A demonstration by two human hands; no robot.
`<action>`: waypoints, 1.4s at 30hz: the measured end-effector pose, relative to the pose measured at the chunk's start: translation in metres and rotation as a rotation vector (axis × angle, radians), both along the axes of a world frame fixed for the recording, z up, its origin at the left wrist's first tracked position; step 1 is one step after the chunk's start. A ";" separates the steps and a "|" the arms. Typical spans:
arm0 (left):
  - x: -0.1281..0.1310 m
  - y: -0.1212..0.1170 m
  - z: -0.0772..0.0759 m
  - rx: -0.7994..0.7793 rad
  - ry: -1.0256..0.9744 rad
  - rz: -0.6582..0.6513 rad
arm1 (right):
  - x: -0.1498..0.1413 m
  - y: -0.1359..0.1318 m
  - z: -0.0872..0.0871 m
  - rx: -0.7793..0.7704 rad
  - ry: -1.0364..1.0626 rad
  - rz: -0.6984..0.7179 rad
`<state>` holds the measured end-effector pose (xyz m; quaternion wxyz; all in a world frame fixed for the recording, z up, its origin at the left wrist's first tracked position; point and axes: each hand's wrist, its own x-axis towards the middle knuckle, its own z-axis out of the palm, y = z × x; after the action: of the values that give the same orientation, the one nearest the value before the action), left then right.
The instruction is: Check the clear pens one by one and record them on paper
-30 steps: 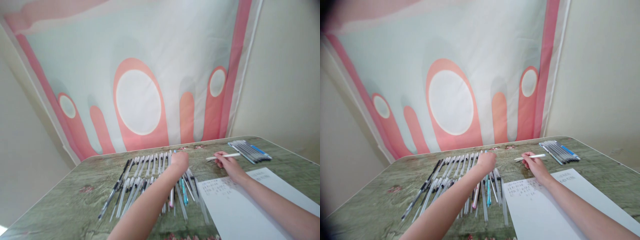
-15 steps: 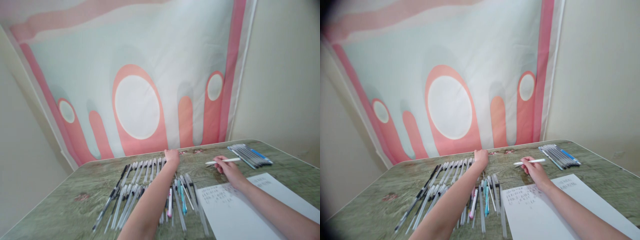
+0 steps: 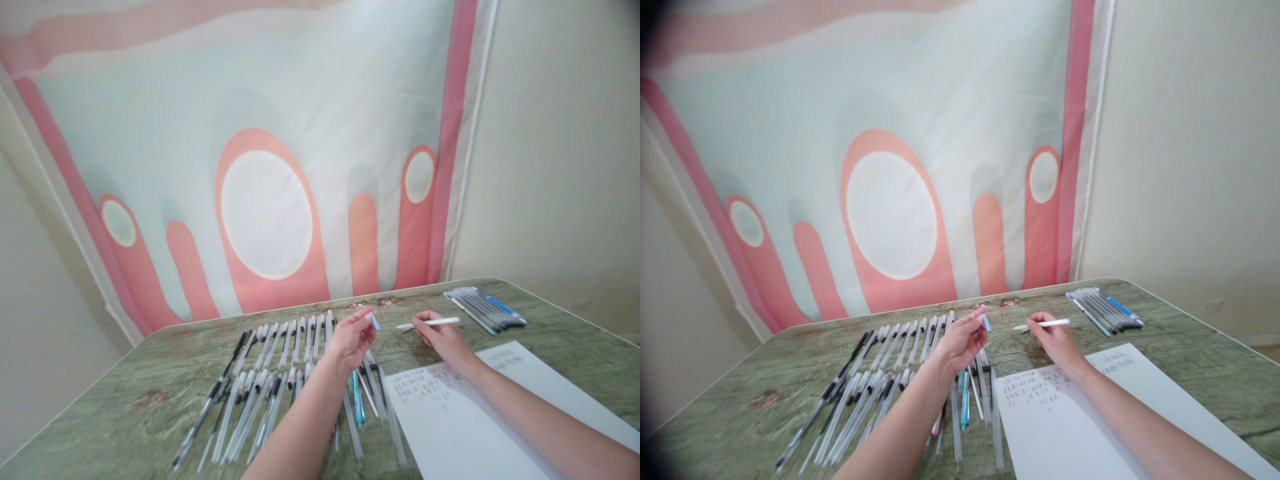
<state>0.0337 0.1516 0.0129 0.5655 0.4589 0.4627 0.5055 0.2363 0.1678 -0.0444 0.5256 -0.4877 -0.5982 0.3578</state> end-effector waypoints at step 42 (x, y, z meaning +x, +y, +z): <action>0.011 -0.052 -0.021 0.067 -0.464 0.004 | -0.024 -0.054 0.019 0.948 -0.837 0.272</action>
<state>0.0451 0.0998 -0.0082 0.6402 0.3479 0.3044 0.6136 0.2123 0.1136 -0.0253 0.3561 -0.2210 -0.9022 -0.1022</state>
